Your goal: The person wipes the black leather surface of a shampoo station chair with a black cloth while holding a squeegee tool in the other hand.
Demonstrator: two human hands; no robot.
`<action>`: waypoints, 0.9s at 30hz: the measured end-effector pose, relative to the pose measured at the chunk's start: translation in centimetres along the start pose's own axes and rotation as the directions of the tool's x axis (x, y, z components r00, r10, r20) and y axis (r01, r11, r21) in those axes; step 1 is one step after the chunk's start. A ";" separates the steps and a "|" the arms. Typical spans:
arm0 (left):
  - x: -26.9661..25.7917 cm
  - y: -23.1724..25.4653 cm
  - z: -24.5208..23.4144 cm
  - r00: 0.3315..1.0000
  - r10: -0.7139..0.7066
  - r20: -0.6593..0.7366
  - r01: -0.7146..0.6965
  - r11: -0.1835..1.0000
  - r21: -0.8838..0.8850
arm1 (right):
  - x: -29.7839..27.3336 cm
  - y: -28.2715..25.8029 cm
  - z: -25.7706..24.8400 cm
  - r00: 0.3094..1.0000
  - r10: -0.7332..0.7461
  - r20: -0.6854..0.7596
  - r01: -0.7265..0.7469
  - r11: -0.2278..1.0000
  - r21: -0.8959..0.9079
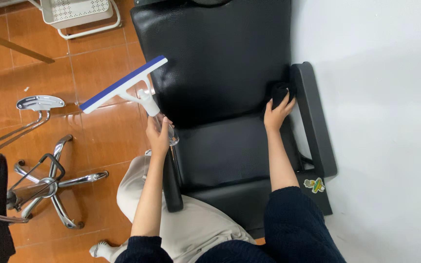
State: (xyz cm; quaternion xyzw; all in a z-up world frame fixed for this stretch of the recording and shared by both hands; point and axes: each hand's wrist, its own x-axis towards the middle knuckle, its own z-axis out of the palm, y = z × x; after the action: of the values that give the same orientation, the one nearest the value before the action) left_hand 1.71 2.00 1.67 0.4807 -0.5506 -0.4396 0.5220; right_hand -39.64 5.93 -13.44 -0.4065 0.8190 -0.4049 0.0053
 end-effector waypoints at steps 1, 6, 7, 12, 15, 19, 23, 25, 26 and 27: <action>0.0 -0.1 0.0 1.000 0.001 0.005 -0.001 1.000 0.001 | 0.0 0.1 0.2 0.998 -0.047 -0.049 0.047 0.999 -0.003; 0.1 -0.7 -0.2 0.996 -0.061 -0.061 0.056 0.995 -0.082 | -2.1 -2.1 1.2 0.998 -0.046 -0.047 0.043 0.997 -0.063; 0.3 -0.9 -0.2 0.996 -0.059 -0.072 0.053 0.995 -0.080 | -2.8 -3.3 1.5 0.999 -0.033 -0.036 0.030 0.995 -0.097; 0.3 -2.3 -0.7 0.995 -0.054 -0.081 0.028 0.955 -0.297 | -8.3 -12.5 3.3 0.965 -0.190 0.181 0.227 0.950 -0.213; 0.7 -3.3 -1.5 0.991 -0.106 -0.081 0.062 0.904 -0.423 | -11.5 -18.5 4.6 0.925 -0.261 0.275 0.321 0.926 -0.199; 1.1 -4.6 -2.6 0.982 -0.174 -0.071 0.108 0.831 -0.546 | -15.1 -23.8 6.8 0.836 -0.384 0.393 0.464 0.876 -0.131; 0.9 -4.4 -2.7 0.978 -0.206 -0.028 0.151 0.796 -0.586 | -17.4 -25.4 9.0 0.776 -0.519 0.358 0.606 0.772 -0.194; 0.9 -4.0 -2.6 0.983 -0.184 -0.008 0.146 0.803 -0.578 | -17.7 -24.8 9.2 0.776 -0.566 0.279 0.631 0.712 -0.309; 0.8 -3.9 -2.5 0.981 -0.193 0.000 0.161 0.817 -0.554 | -17.7 -24.4 9.3 0.773 -0.570 0.279 0.635 0.709 -0.307; 0.7 -3.8 -2.4 0.979 -0.202 0.007 0.175 0.830 -0.529 | -17.6 -23.9 9.4 0.734 -0.631 0.253 0.679 0.666 -0.308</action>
State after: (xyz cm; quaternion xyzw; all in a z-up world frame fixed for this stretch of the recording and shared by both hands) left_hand 4.41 0.76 -1.85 0.3819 -0.3457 -0.6110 0.6011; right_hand -8.85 3.38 -9.45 -0.6909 0.6779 -0.1864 -0.1685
